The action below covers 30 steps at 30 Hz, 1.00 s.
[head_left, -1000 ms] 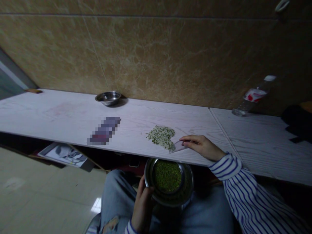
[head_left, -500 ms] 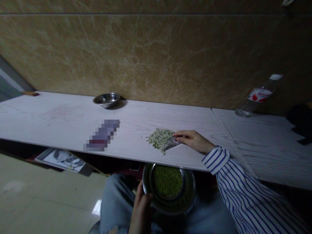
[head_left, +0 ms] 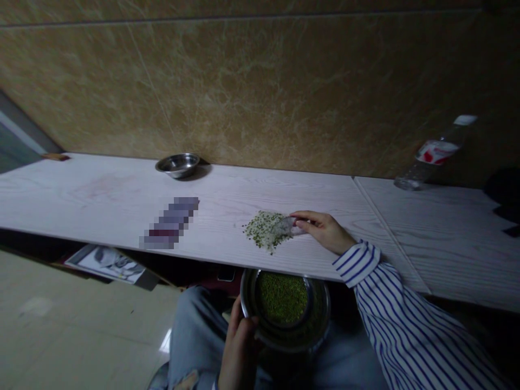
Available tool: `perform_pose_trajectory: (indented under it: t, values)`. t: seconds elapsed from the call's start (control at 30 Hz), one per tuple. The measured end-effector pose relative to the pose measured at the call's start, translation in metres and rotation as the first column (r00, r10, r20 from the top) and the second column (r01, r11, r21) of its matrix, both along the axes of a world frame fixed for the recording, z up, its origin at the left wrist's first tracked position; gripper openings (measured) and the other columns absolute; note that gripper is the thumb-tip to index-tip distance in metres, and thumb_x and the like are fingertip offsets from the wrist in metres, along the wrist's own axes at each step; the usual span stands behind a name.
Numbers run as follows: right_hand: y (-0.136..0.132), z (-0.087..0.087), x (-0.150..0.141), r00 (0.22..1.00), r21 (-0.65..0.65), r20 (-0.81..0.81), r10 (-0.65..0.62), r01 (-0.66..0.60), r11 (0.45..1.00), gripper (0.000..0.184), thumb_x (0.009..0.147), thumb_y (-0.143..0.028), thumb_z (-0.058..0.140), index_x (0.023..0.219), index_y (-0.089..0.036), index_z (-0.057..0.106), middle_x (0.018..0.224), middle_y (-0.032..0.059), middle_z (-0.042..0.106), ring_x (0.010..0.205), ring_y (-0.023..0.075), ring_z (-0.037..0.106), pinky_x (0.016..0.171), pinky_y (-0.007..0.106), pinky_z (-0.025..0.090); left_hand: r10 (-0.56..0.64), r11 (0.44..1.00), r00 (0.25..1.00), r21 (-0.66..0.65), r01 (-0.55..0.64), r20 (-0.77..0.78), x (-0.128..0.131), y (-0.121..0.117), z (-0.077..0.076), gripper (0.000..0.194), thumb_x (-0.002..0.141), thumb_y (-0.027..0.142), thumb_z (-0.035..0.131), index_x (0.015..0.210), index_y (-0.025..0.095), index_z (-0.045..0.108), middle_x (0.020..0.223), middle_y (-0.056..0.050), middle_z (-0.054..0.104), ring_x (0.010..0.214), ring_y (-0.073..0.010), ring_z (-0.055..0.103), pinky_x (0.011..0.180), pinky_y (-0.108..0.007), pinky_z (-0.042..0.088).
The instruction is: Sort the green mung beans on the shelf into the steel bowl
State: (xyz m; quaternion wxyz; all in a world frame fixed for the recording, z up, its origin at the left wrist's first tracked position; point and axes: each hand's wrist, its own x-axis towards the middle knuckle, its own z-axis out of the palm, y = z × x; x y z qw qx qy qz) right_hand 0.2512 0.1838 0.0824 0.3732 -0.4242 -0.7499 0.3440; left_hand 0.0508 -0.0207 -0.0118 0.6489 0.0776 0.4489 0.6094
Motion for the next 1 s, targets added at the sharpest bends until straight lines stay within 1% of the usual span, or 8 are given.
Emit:
perform_pose_trajectory:
  t: [0.13,0.27,0.43,0.5,0.6,0.7,0.87,1.0]
  values:
    - [-0.006,-0.005,0.008,0.991,0.043,0.003,-0.136,0.135,0.99,0.034,0.086,-0.031,0.063,0.116,-0.019,0.076,0.095,0.0084,0.08,0.078,0.0203,0.071,0.075,0.038,0.059,0.004,1.0,1.0,0.011,-0.004,0.015,0.002,-0.002,0.0,0.063,0.076,0.022,0.069,0.137,0.03,0.057,0.119,-0.004,0.069,0.111,-0.0298,0.065,0.094,-0.037,0.051]
    - [-0.012,-0.009,0.013,0.988,0.085,0.0,-0.153,0.152,0.985,0.034,0.085,-0.028,0.062,0.114,-0.017,0.077,0.092,0.0095,0.08,0.077,0.0198,0.072,0.072,0.034,0.059,0.018,0.999,0.999,0.03,-0.019,0.043,0.004,-0.003,0.003,0.056,0.074,0.022,0.073,0.129,0.026,0.062,0.107,-0.006,0.072,0.116,-0.0331,0.063,0.096,-0.04,0.05]
    - [-0.014,-0.011,0.015,0.979,0.132,0.011,-0.203,0.199,0.971,0.032,0.086,-0.027,0.061,0.112,-0.017,0.077,0.092,0.0096,0.08,0.084,0.0212,0.074,0.076,0.035,0.058,0.021,1.0,1.0,-0.01,-0.02,0.019,0.006,-0.003,0.008,0.066,0.076,0.025,0.072,0.139,0.023,0.055,0.131,-0.012,0.067,0.122,-0.0355,0.059,0.097,-0.044,0.05]
    - [-0.013,-0.012,0.015,0.974,0.138,0.028,-0.223,0.217,0.966,0.032,0.086,-0.027,0.061,0.112,-0.016,0.077,0.092,0.01,0.08,0.082,0.0217,0.073,0.075,0.035,0.058,0.015,1.0,1.0,-0.025,-0.015,-0.005,0.007,-0.003,0.009,0.07,0.075,0.025,0.071,0.142,0.023,0.052,0.133,-0.013,0.066,0.122,-0.0358,0.059,0.096,-0.043,0.051]
    - [-0.013,-0.013,0.015,0.972,0.124,0.062,-0.225,0.217,0.968,0.034,0.087,-0.027,0.061,0.115,-0.016,0.076,0.091,0.0105,0.08,0.076,0.0211,0.072,0.071,0.035,0.058,0.019,0.999,0.999,-0.039,-0.021,-0.039,0.007,-0.003,0.01,0.072,0.075,0.026,0.07,0.144,0.025,0.051,0.134,-0.012,0.065,0.121,-0.0358,0.059,0.093,-0.043,0.052]
    - [-0.015,-0.011,0.014,0.977,0.107,0.07,-0.201,0.193,0.975,0.034,0.087,-0.026,0.06,0.115,-0.015,0.076,0.09,0.0102,0.08,0.078,0.0209,0.072,0.073,0.035,0.059,0.0,0.999,1.0,-0.041,-0.001,-0.013,0.007,-0.003,0.01,0.076,0.075,0.026,0.07,0.147,0.024,0.048,0.133,-0.013,0.066,0.119,-0.0365,0.06,0.093,-0.045,0.052]
    - [-0.021,-0.006,0.014,0.987,0.085,0.069,-0.148,0.142,0.986,0.034,0.085,-0.027,0.061,0.112,-0.015,0.078,0.086,0.0089,0.079,0.076,0.0205,0.071,0.073,0.036,0.059,0.007,1.0,1.0,-0.025,-0.007,-0.011,0.006,-0.002,0.01,0.075,0.074,0.025,0.07,0.146,0.023,0.05,0.133,-0.013,0.066,0.121,-0.0366,0.059,0.095,-0.044,0.051]
    - [-0.023,-0.006,0.017,0.984,0.078,0.041,-0.172,0.168,0.983,0.035,0.084,-0.029,0.062,0.111,-0.015,0.078,0.09,0.0103,0.079,0.077,0.0202,0.071,0.072,0.034,0.058,0.009,1.0,1.0,-0.029,-0.009,0.005,0.006,-0.003,0.008,0.074,0.074,0.025,0.072,0.145,0.023,0.051,0.138,-0.013,0.064,0.126,-0.0374,0.057,0.096,-0.044,0.05]
